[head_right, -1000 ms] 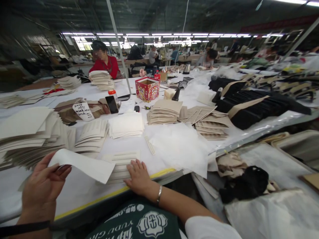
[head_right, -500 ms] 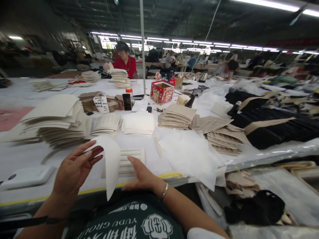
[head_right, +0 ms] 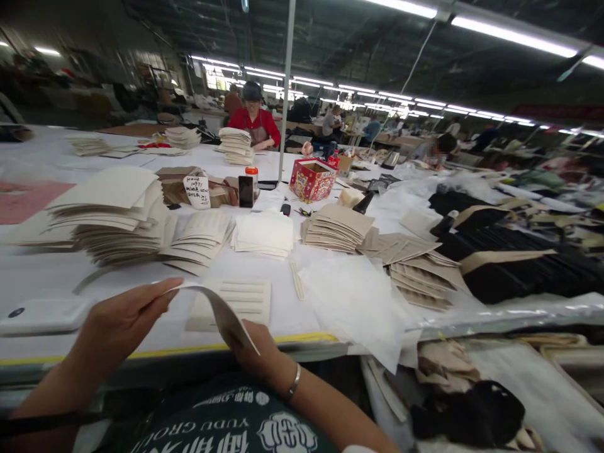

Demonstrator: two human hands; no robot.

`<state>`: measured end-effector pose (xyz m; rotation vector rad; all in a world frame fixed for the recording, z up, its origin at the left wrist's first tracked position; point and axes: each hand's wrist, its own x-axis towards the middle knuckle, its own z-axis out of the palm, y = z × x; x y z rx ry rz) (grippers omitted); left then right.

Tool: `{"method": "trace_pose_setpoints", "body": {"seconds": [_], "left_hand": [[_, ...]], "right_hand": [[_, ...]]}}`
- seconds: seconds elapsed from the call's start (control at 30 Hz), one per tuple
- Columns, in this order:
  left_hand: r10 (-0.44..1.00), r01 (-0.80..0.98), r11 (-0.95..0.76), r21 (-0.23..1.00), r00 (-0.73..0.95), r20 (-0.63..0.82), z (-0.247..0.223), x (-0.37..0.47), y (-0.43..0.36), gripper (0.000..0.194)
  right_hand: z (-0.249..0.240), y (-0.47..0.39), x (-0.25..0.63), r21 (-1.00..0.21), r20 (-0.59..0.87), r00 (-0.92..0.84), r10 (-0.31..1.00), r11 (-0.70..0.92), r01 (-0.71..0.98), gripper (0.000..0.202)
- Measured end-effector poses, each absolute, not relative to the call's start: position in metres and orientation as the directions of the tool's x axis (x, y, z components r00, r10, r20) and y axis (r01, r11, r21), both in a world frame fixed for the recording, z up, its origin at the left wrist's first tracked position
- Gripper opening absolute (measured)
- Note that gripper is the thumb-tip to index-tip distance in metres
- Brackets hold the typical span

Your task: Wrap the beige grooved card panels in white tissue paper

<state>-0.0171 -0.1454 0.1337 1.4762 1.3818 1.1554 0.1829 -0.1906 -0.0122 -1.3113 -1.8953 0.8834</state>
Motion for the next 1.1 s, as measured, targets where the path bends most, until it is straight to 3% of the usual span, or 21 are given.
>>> {"method": "trace_pose_setpoints", "body": {"seconds": [0.1, 0.17, 0.23, 0.3, 0.37, 0.43, 0.53, 0.63, 0.73, 0.93, 1.1], "left_hand": [[0.977, 0.392, -0.135, 0.91, -0.1, 0.188, 0.128, -0.039, -0.143, 0.033], [0.97, 0.374, -0.179, 0.91, -0.088, 0.227, 0.117, -0.045, -0.139, 0.029], [0.987, 0.239, -0.15, 0.959, -0.015, 0.158, 0.099, -0.043, -0.134, 0.021], [0.995, 0.005, 0.025, 1.0, 0.102, -0.025, 0.079, -0.035, -0.129, 0.019], [0.956, -0.195, 0.237, 0.952, 0.223, -0.192, 0.06, -0.025, -0.125, 0.031], [0.912, -0.259, 0.341, 0.904, 0.325, -0.251, 0.045, -0.018, -0.123, 0.045], [0.851, -0.175, 0.368, 0.913, 0.46, -0.255, 0.033, -0.012, -0.124, 0.047], [0.749, 0.001, 0.41, 0.912, 0.571, -0.337, 0.029, -0.011, -0.127, 0.03], [0.729, 0.114, 0.396, 0.911, 0.565, -0.387, 0.03, -0.012, -0.128, 0.011], [0.84, -0.066, 0.364, 0.929, 0.453, -0.297, 0.03, -0.008, -0.131, 0.019], [0.583, 0.052, 0.617, 0.785, 0.641, -0.5, 0.018, 0.011, -0.136, 0.033]], "right_hand": [[-0.013, -0.204, 0.194, -0.706, 0.067, -0.39, 0.918, 0.32, 0.632, 0.02], [-0.012, -0.208, 0.202, -0.756, 0.062, -0.314, 0.947, 0.251, 0.605, 0.017], [-0.009, -0.208, 0.207, -0.882, 0.033, -0.194, 0.98, 0.12, 0.456, 0.016], [-0.003, -0.205, 0.211, -0.975, -0.079, -0.111, 0.991, -0.054, 0.214, 0.021], [0.002, -0.202, 0.214, -0.973, -0.231, -0.093, 0.968, -0.233, -0.004, 0.031], [0.006, -0.2, 0.217, -0.932, -0.322, -0.101, 0.941, -0.334, -0.138, 0.038], [0.006, -0.201, 0.221, -0.903, -0.336, -0.109, 0.936, -0.353, -0.245, 0.042], [0.007, -0.201, 0.227, -0.887, -0.345, -0.105, 0.933, -0.36, -0.289, 0.042], [0.015, -0.198, 0.237, -0.914, -0.308, -0.119, 0.944, -0.328, -0.24, 0.041], [0.048, -0.203, 0.258, -0.946, -0.222, -0.239, 0.945, -0.269, -0.183, 0.033], [0.088, -0.207, 0.264, -0.931, -0.148, -0.319, 0.936, -0.24, -0.275, 0.033]]}}
